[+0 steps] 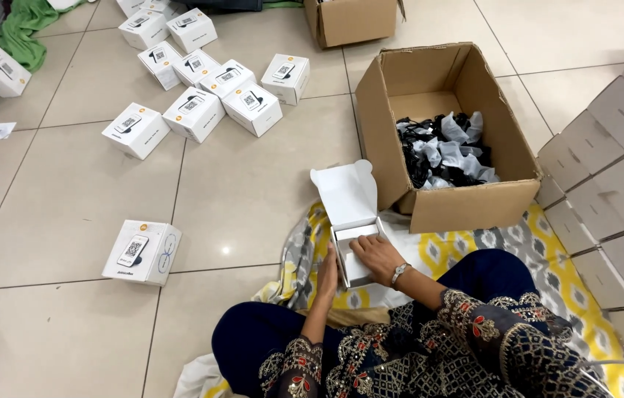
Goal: The person packages small electronic devices into white boxes and stacks them in a fulfillment center.
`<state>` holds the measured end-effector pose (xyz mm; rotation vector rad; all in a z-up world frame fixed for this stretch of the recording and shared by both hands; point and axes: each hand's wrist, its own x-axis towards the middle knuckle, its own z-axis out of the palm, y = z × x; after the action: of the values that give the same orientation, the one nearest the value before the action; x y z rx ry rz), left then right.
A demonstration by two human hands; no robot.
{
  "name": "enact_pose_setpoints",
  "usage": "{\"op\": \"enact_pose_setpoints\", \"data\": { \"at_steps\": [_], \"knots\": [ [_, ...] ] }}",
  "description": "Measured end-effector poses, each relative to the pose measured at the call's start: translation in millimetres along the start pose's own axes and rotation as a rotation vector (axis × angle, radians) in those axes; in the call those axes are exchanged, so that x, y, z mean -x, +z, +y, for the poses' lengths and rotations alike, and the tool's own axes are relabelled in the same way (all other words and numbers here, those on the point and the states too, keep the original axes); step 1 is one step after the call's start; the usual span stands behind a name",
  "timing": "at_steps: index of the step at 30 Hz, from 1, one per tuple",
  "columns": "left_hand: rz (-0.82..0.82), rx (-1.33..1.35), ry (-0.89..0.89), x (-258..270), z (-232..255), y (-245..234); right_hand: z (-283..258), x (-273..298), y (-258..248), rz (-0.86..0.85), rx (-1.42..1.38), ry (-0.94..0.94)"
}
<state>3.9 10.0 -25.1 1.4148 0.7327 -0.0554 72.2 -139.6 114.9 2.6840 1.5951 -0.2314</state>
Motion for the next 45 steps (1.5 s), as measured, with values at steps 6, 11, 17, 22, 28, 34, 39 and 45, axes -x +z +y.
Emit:
{"op": "enact_pose_setpoints", "data": {
  "at_steps": [6,11,17,22,28,34,39,45],
  "knots": [
    [0.026,-0.071,0.028,-4.2,-8.7,0.6,8.7,-7.5,32.2,0.086,0.081,-0.044],
    [0.019,-0.079,0.026,-4.0,-6.8,1.6,17.0,-3.4,22.7,0.217,0.104,-0.077],
    [-0.003,-0.024,-0.019,-1.7,-10.3,4.2,26.4,-9.9,9.1,0.204,-0.032,-0.138],
    [0.009,-0.084,0.058,-15.2,-26.0,4.2,40.6,-19.1,18.1,0.026,-0.134,-0.234],
    [-0.029,-0.074,0.224,-7.0,-19.9,3.6,45.8,-31.4,62.5,-0.013,-0.021,-0.181],
    [0.017,-0.176,0.305,-23.0,-38.8,3.2,38.0,-25.8,55.3,-0.107,-0.012,-0.128],
    [0.000,-0.149,0.318,-30.4,-52.4,5.4,47.3,-12.4,104.8,0.039,-0.067,-0.152],
    [-0.034,-0.221,0.432,-35.6,-67.0,7.6,44.7,5.0,79.0,-0.165,-0.260,-0.073]
  ]
}}
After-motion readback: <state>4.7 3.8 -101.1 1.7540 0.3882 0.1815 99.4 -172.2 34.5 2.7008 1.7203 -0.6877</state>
